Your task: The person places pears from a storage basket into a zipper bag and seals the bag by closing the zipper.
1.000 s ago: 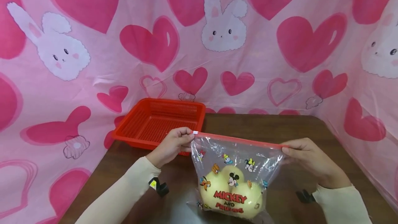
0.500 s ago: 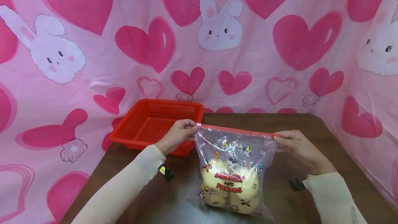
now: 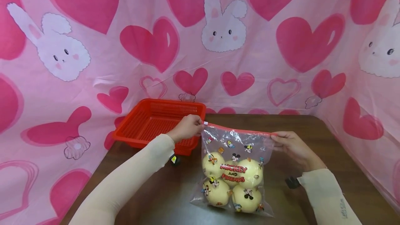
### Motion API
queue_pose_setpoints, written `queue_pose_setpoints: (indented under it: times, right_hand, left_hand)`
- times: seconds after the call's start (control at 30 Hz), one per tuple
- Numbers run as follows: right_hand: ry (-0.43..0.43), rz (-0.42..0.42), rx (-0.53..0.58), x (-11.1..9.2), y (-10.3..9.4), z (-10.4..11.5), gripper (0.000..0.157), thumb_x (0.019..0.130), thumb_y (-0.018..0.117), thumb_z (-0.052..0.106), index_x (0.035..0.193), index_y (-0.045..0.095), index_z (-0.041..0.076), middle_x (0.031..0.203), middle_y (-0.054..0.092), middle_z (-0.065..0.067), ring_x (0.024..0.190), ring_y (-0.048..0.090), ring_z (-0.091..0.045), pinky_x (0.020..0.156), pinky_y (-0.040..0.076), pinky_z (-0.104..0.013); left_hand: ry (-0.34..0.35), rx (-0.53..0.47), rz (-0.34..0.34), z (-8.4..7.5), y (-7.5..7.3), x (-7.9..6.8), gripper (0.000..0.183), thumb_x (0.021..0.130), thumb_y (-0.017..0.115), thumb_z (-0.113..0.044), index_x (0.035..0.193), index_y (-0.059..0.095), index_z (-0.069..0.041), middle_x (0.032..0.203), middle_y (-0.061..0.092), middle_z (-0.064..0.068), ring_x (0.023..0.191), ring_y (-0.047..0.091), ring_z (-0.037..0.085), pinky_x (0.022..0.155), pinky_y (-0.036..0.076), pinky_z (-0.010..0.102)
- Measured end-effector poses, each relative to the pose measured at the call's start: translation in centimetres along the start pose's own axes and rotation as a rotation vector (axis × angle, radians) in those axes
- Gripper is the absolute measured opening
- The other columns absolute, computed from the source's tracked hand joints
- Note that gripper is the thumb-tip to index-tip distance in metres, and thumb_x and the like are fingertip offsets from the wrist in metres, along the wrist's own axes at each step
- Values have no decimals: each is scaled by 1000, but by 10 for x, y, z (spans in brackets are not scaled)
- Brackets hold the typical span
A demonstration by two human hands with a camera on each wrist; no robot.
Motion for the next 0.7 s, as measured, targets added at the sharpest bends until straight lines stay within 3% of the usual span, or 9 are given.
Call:
queue_pose_setpoints:
  times: [0.2,0.43,0.6,0.7]
  right_hand:
    - [37,-91,64,4,-8,-7,34,101,42,-6,101,74,5,95,72,-8,87,70,-17,79,55,-36]
    - [143,-300,19,11,-19,-20,28,100,48,-1,90,72,8,84,72,-5,77,70,-15,71,57,-31]
    - [208,-366,-83,15,-26,-31,15,101,50,6,99,64,0,84,71,-4,76,71,-16,71,57,-33]
    - [231,-388,-122,17,-32,-37,18,102,50,7,108,58,-8,83,68,-3,73,70,-15,70,57,-32]
  left_hand:
    - [-27,73,2,-4,1,8,10,96,63,-15,94,62,-6,87,64,6,75,66,19,69,57,32]
    - [-7,302,-24,-7,4,21,11,95,63,-17,93,64,-7,79,62,3,67,60,17,60,53,26]
    - [5,441,-66,-8,6,31,6,91,66,-13,88,66,-8,75,62,2,64,57,18,57,51,27]
    - [26,523,-85,-13,9,36,6,87,69,-13,91,66,-9,78,64,1,65,58,17,59,52,28]
Point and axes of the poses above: each hand's wrist, its own x-axis towards the middle knuckle, its own y-axis out of the palm, z = x × y, the point moved 9 cm from there along x, towards the middle knuckle
